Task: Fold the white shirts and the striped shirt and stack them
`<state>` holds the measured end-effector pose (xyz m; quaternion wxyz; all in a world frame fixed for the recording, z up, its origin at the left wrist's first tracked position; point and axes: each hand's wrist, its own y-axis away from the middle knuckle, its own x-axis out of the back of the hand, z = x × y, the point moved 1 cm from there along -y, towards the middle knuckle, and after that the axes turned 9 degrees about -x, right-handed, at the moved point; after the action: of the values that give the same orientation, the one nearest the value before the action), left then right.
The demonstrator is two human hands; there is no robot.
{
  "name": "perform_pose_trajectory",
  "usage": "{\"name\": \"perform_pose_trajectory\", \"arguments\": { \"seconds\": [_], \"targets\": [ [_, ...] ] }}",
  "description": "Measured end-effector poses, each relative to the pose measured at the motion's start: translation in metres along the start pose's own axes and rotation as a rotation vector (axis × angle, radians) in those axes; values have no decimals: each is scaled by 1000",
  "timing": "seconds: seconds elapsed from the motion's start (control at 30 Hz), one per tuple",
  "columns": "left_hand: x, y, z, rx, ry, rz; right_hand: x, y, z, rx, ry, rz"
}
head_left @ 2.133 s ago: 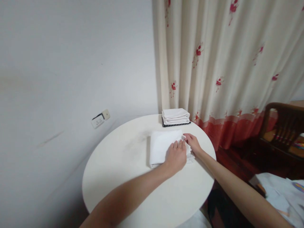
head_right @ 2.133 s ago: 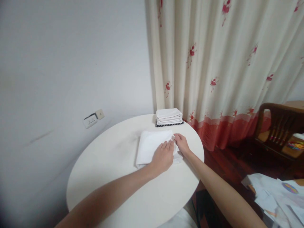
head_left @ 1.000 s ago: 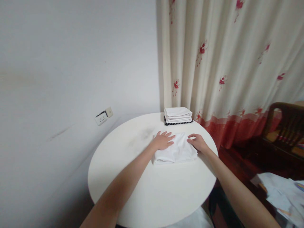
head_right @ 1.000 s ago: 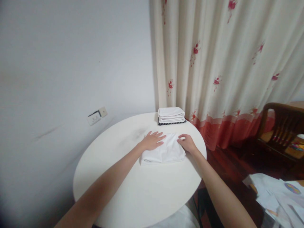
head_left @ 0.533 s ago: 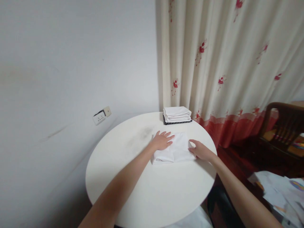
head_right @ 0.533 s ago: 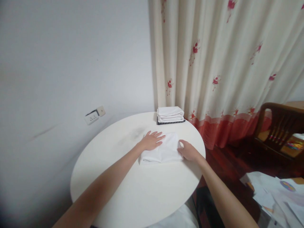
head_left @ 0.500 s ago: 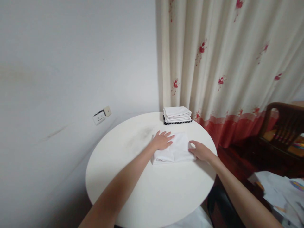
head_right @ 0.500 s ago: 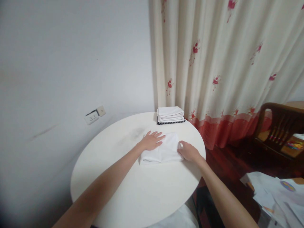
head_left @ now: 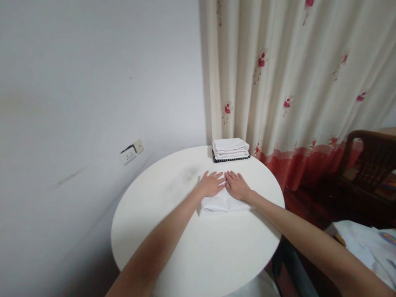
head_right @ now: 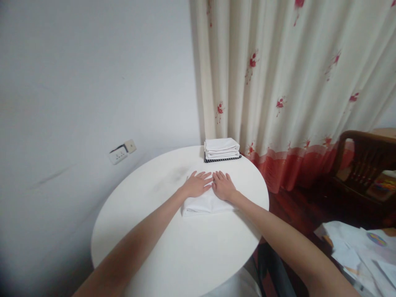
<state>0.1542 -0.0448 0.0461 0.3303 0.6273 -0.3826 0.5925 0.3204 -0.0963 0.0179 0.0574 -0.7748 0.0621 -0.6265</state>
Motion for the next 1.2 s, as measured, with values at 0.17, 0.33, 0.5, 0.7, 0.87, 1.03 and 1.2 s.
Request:
{"name": "perform_pose_trajectory", "arguments": {
  "seconds": [0.17, 0.33, 0.5, 0.7, 0.87, 1.03, 1.2],
  "targets": [
    [-1, -3, -12, 54, 185, 133, -5, 4, 9, -33, 3, -13],
    [-1, -2, -45, 247, 538, 291, -3, 3, 8, -40, 5, -33],
    [-4, 7, -66, 347, 755, 369, -5, 1, 10, -26, -13, -32],
    [-3, 10, -69, 396, 922, 397, -1, 1, 9, -3, -37, -35],
    [-4, 1, -88, 356, 972, 372, 3, 0, 5, 5, -66, -27],
    [4, -20, -116, 292, 621, 282, 3, -9, 0, -65, -78, 24],
    [19, -31, -75, 49, 230, 278, 4, -12, -4, -87, -79, 52]
  ]
}}
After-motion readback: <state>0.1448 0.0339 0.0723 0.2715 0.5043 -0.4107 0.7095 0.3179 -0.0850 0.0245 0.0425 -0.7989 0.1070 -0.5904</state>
